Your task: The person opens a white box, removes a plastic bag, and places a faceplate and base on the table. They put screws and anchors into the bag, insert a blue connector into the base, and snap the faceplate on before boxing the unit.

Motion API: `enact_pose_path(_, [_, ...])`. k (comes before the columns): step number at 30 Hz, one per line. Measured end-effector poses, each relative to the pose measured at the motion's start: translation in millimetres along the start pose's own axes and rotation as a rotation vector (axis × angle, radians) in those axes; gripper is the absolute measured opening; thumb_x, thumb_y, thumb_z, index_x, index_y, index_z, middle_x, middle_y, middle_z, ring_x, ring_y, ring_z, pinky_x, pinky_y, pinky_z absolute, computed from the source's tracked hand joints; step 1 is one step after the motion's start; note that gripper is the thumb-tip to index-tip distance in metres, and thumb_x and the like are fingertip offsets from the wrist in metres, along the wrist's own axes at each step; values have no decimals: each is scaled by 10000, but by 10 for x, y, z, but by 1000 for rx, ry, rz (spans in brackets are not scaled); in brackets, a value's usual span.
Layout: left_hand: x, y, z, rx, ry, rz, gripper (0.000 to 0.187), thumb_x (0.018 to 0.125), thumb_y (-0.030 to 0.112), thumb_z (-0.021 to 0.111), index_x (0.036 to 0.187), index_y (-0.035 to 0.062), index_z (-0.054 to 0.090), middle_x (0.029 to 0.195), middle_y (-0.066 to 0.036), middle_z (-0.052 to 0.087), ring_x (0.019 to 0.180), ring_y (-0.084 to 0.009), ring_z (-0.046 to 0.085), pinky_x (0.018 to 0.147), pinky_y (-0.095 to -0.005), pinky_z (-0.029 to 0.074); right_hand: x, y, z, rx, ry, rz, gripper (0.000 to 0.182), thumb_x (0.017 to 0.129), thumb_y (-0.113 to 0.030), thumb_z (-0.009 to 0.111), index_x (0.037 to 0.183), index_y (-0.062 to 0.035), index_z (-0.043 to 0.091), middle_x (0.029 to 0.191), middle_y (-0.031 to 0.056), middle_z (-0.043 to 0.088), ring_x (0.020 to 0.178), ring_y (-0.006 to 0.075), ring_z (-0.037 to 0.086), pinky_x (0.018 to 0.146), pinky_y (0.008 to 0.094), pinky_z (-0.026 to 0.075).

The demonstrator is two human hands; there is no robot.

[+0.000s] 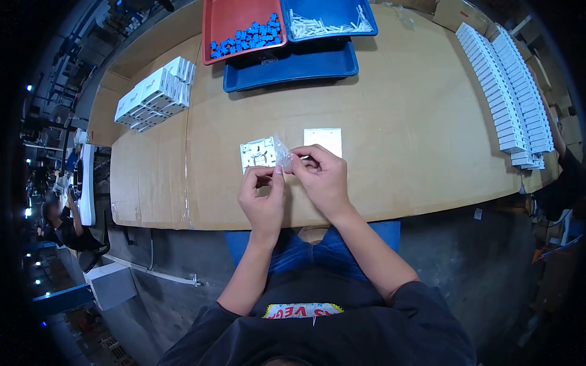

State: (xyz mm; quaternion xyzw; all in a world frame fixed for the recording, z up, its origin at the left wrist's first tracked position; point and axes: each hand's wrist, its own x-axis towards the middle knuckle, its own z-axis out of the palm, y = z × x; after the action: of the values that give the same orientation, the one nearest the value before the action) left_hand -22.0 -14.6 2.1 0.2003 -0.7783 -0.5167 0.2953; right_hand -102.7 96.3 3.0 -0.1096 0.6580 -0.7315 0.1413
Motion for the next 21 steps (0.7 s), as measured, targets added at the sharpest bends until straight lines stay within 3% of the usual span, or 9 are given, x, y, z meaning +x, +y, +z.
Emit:
enact_pose_path(2, [-37, -26, 58, -39, -5, -12, 77, 982, 59, 713, 986, -13, 687, 932, -48, 675, 760, -106, 628, 717, -261, 509, -31, 7, 43, -188, 73, -204, 122, 952, 4, 723, 1062, 53, 745, 960, 96, 745, 850, 140, 751, 732, 249, 618])
enact_pose_path(4, [-54, -39, 96, -118, -45, -28, 136, 1019, 119, 685, 1019, -16, 678, 953, -47, 676, 742, -105, 620, 711, -258, 507, -18, 13, 53, -193, 65, -262, 130, 943, 23, 724, 1072, 32, 743, 1009, 74, 708, 857, 116, 715, 721, 229, 597])
enact_pose_path(7, [-12, -47, 37, -523, -33, -344, 232, 1064, 209, 634, 1020, -13, 683, 976, -71, 685, 724, -89, 604, 630, -253, 494, -1, 40, 4, -185, -24, -329, 143, 918, 50, 719, 1054, 22, 752, 1064, 86, 675, 926, 139, 709, 743, 236, 602])
enact_pose_path(8, [23, -79, 3, -522, -54, -348, 317, 1098, 292, 580, 1048, -4, 684, 966, -58, 685, 731, -72, 604, 611, -232, 479, 3, 55, -34, -179, -67, -346, 146, 908, 59, 716, 1043, 22, 757, 1078, 97, 668, 959, 156, 716, 757, 245, 609])
enact_pose_path(11, [124, -142, -31, -557, -60, -486, 294, 1089, 278, 610, 1057, -1, 694, 944, -40, 693, 747, -56, 615, 613, -224, 491, 65, 140, -113, -265, -216, -480, 178, 905, 89, 687, 1049, 8, 755, 1136, 83, 639, 1049, 140, 665, 816, 250, 608])
enact_pose_path(14, [117, -111, -34, -576, -34, -447, 224, 1062, 209, 667, 1087, -10, 701, 938, -21, 709, 778, -60, 642, 649, -219, 521, 15, 137, -68, -18, -226, -201, 190, 914, 92, 683, 1087, 28, 729, 1184, 91, 624, 1099, 122, 632, 857, 254, 605])
enact_pose_path(17, [87, -150, -37, -634, -48, -407, 185, 1047, 166, 689, 1092, -13, 705, 954, -27, 713, 799, -63, 645, 668, -214, 524, 23, 1, 21, 296, -164, 54, 174, 935, 72, 694, 1108, 56, 697, 1127, 101, 672, 1023, 130, 683, 803, 251, 610])
enact_pose_path(21, [86, -171, -46, -615, -34, -395, 175, 1051, 155, 678, 1109, -7, 705, 898, -23, 697, 760, -72, 612, 695, -231, 517, 68, 77, -137, 169, -295, 244, 154, 978, 34, 687, 1125, 78, 672, 1005, 111, 727, 871, 155, 737, 758, 269, 627])
